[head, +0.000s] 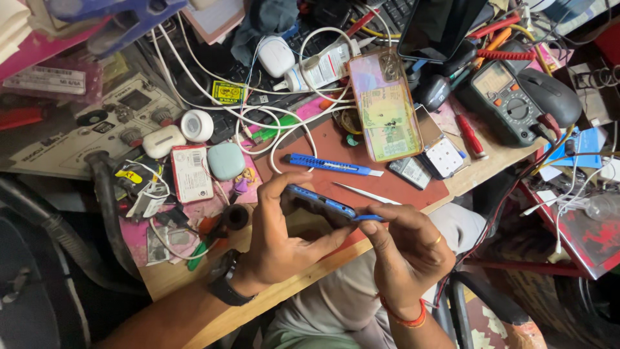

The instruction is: The person holds a blue smartphone and pries along its back edge with a thin metal tool to open the rear cover. They then use a screwdriver on the exposed internals, manipulate the opened phone with both hands, and finally lift out and handle a small internal circuit board with their fingers.

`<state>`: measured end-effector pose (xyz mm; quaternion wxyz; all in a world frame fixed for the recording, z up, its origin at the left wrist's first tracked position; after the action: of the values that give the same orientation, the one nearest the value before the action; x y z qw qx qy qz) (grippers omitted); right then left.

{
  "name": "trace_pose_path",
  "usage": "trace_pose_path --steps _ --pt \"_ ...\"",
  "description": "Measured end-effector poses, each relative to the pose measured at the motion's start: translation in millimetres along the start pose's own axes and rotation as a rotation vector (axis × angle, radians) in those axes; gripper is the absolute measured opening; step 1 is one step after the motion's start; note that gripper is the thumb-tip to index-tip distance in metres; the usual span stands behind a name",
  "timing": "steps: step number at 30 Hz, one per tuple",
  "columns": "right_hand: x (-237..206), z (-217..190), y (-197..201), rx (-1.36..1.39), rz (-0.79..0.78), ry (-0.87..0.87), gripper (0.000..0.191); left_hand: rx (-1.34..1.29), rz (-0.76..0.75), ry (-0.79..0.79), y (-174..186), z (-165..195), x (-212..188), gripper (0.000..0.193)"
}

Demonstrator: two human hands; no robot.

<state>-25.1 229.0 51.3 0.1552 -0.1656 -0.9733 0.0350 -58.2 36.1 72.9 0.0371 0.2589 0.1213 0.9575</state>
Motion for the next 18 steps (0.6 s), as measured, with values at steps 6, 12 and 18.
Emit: trace_pose_path --steps 6,12,18 --pt "2.3 -25.8 -3.5 -0.120 -0.030 0.087 0.020 0.075 -0.036 -0.091 -3.0 6.0 -4.3 0.084" --pt "6.7 -59.4 -15.9 -0.321 -0.054 0.180 0.019 0.269 0.042 -0.254 -0.7 27.1 -2.4 0.081" --pt "15.0 -94.7 -29.5 -0.581 -0.118 0.366 0.023 0.192 0.008 -0.213 -3.7 25.8 1.3 0.076"
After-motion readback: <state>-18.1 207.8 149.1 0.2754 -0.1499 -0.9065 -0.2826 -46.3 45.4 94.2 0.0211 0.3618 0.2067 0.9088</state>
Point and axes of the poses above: each hand's wrist, its own x-axis towards the middle knuckle, its own y-axis out of the back of the hand, z = x × y, the point moved 10 cm from there along x, towards the middle knuckle, and after that the axes turned 1 degree about -z, right-handed, at the moved point
